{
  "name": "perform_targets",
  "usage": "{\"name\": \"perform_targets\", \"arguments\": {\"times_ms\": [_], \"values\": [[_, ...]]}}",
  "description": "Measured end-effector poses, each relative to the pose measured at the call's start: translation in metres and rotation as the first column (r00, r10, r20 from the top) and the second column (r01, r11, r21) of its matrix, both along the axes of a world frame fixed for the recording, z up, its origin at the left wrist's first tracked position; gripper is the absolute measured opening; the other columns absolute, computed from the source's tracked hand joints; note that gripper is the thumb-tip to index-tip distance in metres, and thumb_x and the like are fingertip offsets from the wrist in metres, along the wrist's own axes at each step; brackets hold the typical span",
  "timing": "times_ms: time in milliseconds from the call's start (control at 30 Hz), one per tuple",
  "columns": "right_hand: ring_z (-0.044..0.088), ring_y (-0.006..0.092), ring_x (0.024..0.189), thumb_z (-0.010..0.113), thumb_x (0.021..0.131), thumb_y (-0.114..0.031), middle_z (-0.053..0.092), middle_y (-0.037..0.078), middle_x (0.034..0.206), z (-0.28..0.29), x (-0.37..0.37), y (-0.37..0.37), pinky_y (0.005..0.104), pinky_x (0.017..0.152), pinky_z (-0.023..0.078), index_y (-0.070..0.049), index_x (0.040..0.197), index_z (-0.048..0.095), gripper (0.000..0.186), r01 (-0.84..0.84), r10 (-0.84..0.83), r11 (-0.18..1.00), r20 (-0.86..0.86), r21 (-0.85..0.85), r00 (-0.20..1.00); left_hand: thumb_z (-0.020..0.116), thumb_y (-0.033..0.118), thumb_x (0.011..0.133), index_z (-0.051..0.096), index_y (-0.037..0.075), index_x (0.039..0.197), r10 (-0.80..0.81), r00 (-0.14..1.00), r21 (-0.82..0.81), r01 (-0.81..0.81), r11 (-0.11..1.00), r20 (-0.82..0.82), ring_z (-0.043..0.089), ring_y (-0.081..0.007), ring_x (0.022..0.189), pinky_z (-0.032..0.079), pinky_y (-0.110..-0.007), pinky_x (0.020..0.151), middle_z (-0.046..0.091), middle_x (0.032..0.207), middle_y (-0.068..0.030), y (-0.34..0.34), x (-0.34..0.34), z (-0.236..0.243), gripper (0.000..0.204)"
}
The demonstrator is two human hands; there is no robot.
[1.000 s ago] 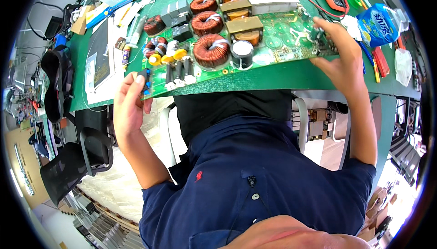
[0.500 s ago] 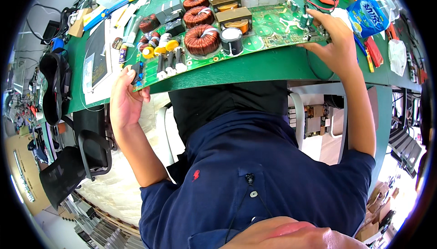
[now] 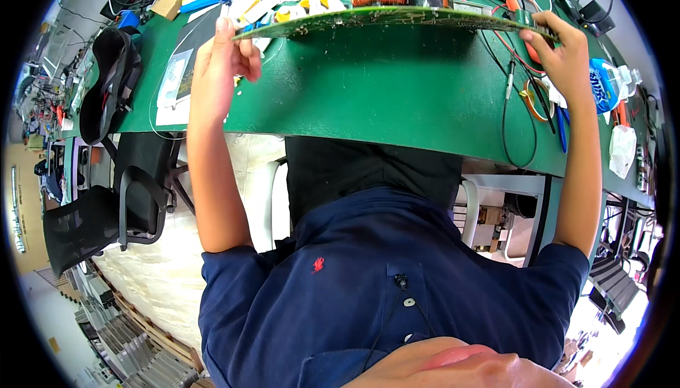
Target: The person flips over a large circuit board, applies liquid from a tube to several points, uses a heat gun while probing components, and then uses a soldering iron with a copper braid on the board.
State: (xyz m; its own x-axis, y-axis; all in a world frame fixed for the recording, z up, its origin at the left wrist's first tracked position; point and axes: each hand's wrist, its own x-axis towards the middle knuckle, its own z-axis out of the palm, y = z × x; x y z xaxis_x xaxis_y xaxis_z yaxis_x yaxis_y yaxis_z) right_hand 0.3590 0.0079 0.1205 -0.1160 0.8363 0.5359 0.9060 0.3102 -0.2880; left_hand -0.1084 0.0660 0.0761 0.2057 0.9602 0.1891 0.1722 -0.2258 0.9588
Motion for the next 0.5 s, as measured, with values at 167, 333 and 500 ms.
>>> {"name": "perform_targets", "arguments": {"times_ms": [167, 333, 500], "values": [[0.052, 0.0108, 0.065, 0.068, 0.089, -0.049, 0.061, 0.006, 0.07, 0.031, 0.005, 0.036, 0.0282, 0.061, 0.041, -0.003, 0.092, 0.067, 0.046, 0.127, -0.101, 0.978, 0.155, -0.168, 0.983, 0.043, 0.039, 0.106, 0.057, 0.002, 0.115, 0.058, 0.995, 0.541, -0.09, 0.836, 0.076, 0.055, -0.0123, 0.099, 0.043, -0.029, 0.093, 0.062, 0.107, -0.0066, 0.025, 0.026, -0.02, 0.041], [0.063, 0.0151, 0.085, 0.071, 0.088, -0.045, 0.07, 0.008, 0.096, 0.044, 0.004, 0.071, 0.0287, 0.079, 0.05, -0.012, 0.12, 0.062, 0.046, 0.226, -0.182, 0.938, 0.182, -0.263, 0.966, 0.052, 0.019, 0.103, 0.049, 0.003, 0.128, 0.043, 0.99, 0.367, -0.091, 0.926, 0.138, 0.057, -0.0115, 0.102, 0.044, -0.027, 0.091, 0.065, 0.112, -0.0082, 0.051, 0.041, -0.027, 0.03], [0.063, 0.0127, 0.092, 0.067, 0.093, -0.038, 0.069, 0.007, 0.106, 0.01, 0.028, 0.087, 0.0291, 0.079, 0.05, -0.011, 0.126, 0.064, 0.043, -0.027, 0.06, 0.989, -0.228, 0.145, 0.972, 0.05, 0.017, 0.104, 0.049, 0.005, 0.126, -0.049, 0.954, 0.293, -0.042, 0.955, 0.296, 0.059, -0.0109, 0.099, 0.045, -0.027, 0.089, 0.066, 0.11, -0.0085, 0.069, 0.052, -0.032, 0.025]]}}
